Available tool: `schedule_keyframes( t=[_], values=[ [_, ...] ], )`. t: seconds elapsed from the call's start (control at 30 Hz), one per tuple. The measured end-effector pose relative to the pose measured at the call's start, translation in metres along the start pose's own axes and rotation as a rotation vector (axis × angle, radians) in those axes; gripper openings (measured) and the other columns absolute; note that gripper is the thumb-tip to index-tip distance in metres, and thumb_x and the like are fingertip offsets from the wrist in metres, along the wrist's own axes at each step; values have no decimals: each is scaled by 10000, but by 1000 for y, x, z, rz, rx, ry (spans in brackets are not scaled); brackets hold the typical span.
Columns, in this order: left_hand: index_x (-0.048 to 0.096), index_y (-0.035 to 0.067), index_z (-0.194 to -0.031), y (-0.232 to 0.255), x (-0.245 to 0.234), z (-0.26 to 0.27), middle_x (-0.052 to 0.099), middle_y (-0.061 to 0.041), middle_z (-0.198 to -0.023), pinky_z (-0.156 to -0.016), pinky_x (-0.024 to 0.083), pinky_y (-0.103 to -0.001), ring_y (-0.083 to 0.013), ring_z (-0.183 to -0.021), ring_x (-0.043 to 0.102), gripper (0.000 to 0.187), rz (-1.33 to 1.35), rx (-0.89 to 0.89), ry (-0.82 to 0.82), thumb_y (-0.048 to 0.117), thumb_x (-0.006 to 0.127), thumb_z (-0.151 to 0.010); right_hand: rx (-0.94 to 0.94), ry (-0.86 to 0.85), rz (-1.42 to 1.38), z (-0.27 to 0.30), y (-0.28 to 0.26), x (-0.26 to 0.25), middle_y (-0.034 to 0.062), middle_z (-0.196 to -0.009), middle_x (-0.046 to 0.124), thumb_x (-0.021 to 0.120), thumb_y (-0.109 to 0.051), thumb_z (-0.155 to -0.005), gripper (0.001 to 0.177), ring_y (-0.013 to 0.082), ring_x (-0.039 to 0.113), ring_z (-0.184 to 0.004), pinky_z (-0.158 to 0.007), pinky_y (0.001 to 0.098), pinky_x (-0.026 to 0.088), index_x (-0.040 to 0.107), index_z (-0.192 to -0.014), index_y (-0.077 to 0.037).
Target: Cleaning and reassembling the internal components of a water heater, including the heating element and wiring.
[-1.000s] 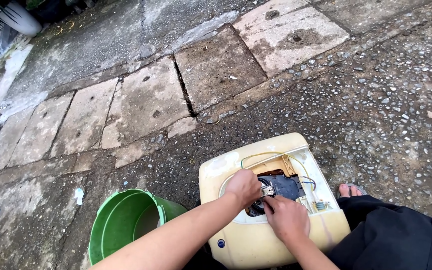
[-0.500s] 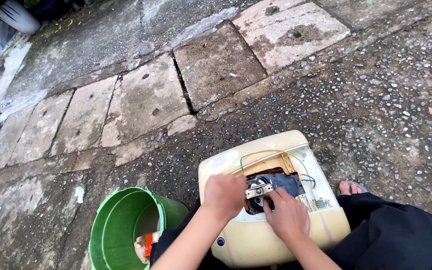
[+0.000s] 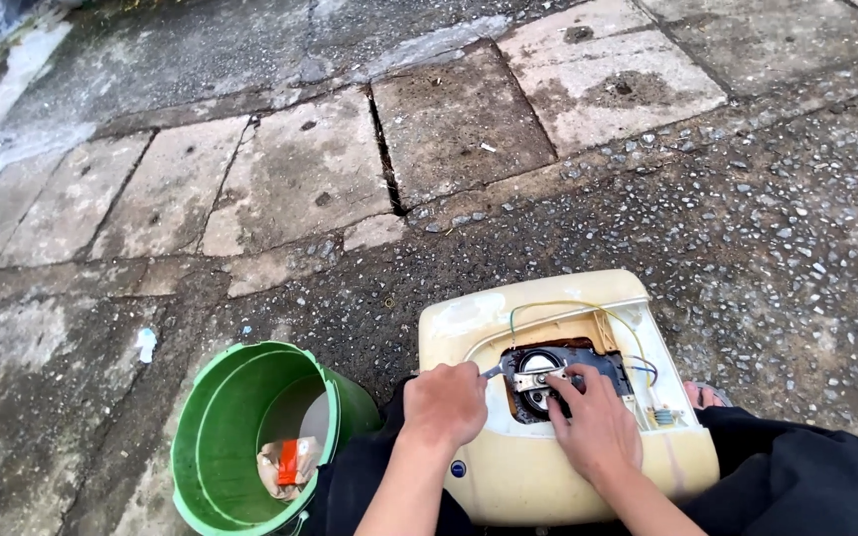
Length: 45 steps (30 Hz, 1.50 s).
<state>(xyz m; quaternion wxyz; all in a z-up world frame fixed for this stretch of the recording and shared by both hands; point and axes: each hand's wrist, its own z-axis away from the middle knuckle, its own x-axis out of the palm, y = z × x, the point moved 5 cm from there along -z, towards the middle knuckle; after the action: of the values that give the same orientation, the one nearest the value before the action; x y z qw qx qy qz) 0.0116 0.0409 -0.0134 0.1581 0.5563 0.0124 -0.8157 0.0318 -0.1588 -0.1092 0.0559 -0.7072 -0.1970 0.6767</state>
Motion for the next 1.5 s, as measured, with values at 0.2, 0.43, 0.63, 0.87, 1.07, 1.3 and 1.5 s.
schedule_keyframes(
  t=[0.2,0.43,0.63,0.87,1.07,1.3,1.5],
  values=[
    [752,103,-960,7,13,-16,743,-158,-918,-765,536,-449,-373,-799,713,250,-21,83,49,243,545,-971,-22,-90,23,-1,-7,-9,-62,-1301,581,639,-360,-901,319,161,649,-1039,-824,350,569,702,-1208,-300],
    [765,68,-967,1,7,-20,754,-159,-938,-751,539,-429,-354,-820,720,226,-35,41,-99,142,566,-891,13,-107,58,-2,-13,-12,-51,-1307,574,638,-373,-899,345,173,658,-1038,-802,344,561,684,-1230,-288],
    [779,70,-959,-1,4,-25,759,-151,-930,-720,524,-410,-333,-807,719,211,-18,52,-104,137,598,-875,105,-69,-32,1,-11,-13,-52,-1319,653,675,-375,-852,484,195,679,-1109,-895,350,555,629,-1303,-203],
    [798,92,-958,-4,-8,-29,768,-135,-940,-738,524,-412,-325,-838,729,217,11,44,-107,151,602,-885,41,57,-29,1,-16,-18,-76,-1246,737,736,-325,-812,366,163,722,-1027,-835,310,577,778,-1132,-153],
    [793,86,-943,-3,-7,-34,769,-144,-918,-719,534,-419,-335,-823,733,224,25,54,-90,151,588,-882,34,80,-22,-1,-17,-19,-77,-1233,750,739,-316,-802,354,156,728,-1009,-827,298,577,790,-1110,-148],
    [773,99,-950,-2,-5,-35,760,-146,-919,-707,534,-443,-351,-817,724,204,40,46,-92,169,597,-874,65,79,-22,0,-6,-9,70,-1187,667,766,-397,-750,751,222,668,-1052,-847,365,559,545,-1417,-131],
    [759,105,-963,-3,0,-41,753,-152,-920,-710,530,-443,-369,-799,718,222,38,61,-49,155,561,-877,-92,220,-113,2,-5,-12,65,-995,645,776,-363,-740,497,236,612,-943,-925,359,469,630,-1109,-63]
  ],
)
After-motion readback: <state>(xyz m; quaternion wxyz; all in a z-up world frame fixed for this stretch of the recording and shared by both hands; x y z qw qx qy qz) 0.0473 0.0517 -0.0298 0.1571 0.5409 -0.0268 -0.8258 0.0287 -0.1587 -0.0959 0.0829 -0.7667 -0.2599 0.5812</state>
